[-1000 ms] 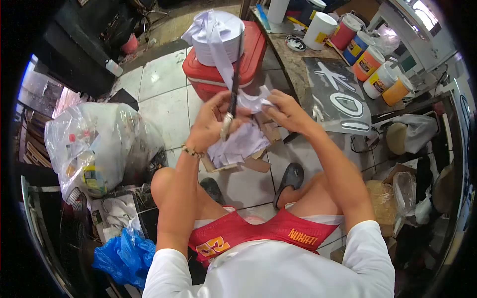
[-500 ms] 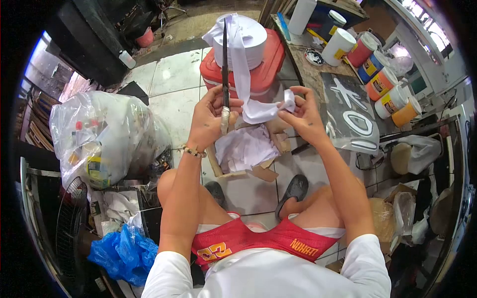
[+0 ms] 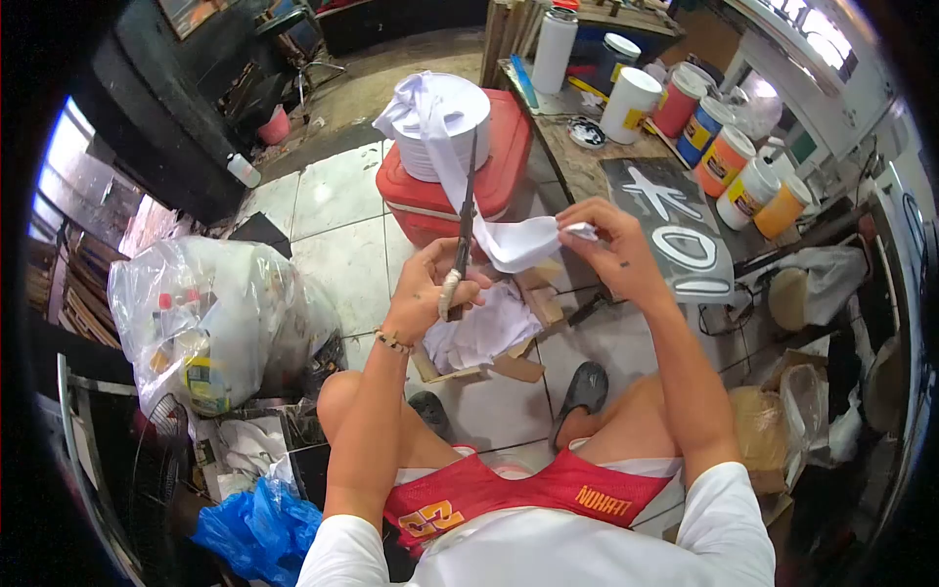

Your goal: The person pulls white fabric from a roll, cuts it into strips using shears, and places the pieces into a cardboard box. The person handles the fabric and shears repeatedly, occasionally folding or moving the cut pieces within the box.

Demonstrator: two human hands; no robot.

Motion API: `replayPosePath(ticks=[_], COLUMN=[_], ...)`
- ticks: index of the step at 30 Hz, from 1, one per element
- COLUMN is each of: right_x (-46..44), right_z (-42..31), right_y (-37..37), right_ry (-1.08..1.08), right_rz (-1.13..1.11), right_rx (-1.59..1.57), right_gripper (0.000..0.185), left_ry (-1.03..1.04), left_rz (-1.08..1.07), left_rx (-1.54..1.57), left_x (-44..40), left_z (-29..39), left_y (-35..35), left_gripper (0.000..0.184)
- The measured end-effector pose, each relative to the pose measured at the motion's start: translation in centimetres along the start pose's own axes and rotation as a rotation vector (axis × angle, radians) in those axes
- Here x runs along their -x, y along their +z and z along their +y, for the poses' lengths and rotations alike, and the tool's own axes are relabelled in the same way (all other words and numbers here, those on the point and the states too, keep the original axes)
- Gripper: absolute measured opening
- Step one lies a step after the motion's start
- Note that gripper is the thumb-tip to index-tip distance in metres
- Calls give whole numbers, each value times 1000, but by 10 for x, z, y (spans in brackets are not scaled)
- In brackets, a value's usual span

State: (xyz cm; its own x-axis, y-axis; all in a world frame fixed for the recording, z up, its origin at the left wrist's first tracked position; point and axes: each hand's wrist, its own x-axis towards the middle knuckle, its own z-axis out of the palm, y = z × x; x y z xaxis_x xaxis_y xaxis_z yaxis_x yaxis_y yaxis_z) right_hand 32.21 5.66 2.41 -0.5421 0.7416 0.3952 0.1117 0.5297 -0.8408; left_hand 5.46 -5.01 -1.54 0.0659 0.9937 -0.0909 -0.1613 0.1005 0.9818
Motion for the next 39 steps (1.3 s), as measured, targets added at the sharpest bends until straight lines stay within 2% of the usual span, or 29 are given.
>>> replayPosePath(ticks=[1,2,3,5,6,7,10,13,14,16,17,20,24,27,28,29,31,33,35,37,39], right_x=[-1,-1,-1,-2,-4,-3,-5,-3,-1,4,6,11,14,13,11,14,9,6,6,5,5], right_z=[0,6,10,16,20,22,23,16,11,-3,-6,-12,-6,-2,1,2,-5,1,2,8,12], right_y=[-4,-7,-12,-23,-28,-34,-48,-50,-50,-49,-50,-55,-66,-74,-76,-74,-67,-59,-56,-49,-44], right_ry=[-34,8,14,99,72,70,176,106,107,95,97,-9,-16,172,164,168,288,255,441,435,519], right_rz=[39,86,101,183,237,246,343,354,347,219,217,-63,-210,-278,-294,-289,-132,-132,-272,-286,-370], right_rx=[117,76,83,39,51,61,-7,-132,-134,-289,-292,-313,-338,-465,-410,-413,-313,-312,-276,-260,-293], right_gripper=[14,13,13,13,12,12,10,10,10,12,12,14,17,36,47,47,50,48,44,43,42], left_ry=[-65,-45,-49,-15,-99,-95,-295,-241,-252,-236,-218,-162,-52,-39,-47,-65,-51,-35,-40,-41,-43], left_rz=[-76,-218,-235,-538,-651,-664,-780,-784,-723,-657,-598,-559,-502,-457,-426,-395,-404,-414,-456,-453,-446], left_rx=[39,180,177,247,330,330,307,284,293,293,289,235,109,49,36,27,29,34,21,0,-20], left_x=[1,2,1,0,-1,2,6,-2,-4,-8,-12,-16,-17,-14,-14,-11,-10,-11,-9,-8,-6], left_z=[0,-7,-15,-34,-42,-44,-53,-76,-83,-75,-69,-52,-43,-34,-29,-28,-30,-31,-33,-31,-31], left_y=[3,7,13,26,31,39,63,71,70,71,71,60,46,41,42,42,42,44,46,50,51], left_gripper=[74,78,78,87,94,94,99,99,95,94,93,91,87,83,89,95,95,95,92,91,91])
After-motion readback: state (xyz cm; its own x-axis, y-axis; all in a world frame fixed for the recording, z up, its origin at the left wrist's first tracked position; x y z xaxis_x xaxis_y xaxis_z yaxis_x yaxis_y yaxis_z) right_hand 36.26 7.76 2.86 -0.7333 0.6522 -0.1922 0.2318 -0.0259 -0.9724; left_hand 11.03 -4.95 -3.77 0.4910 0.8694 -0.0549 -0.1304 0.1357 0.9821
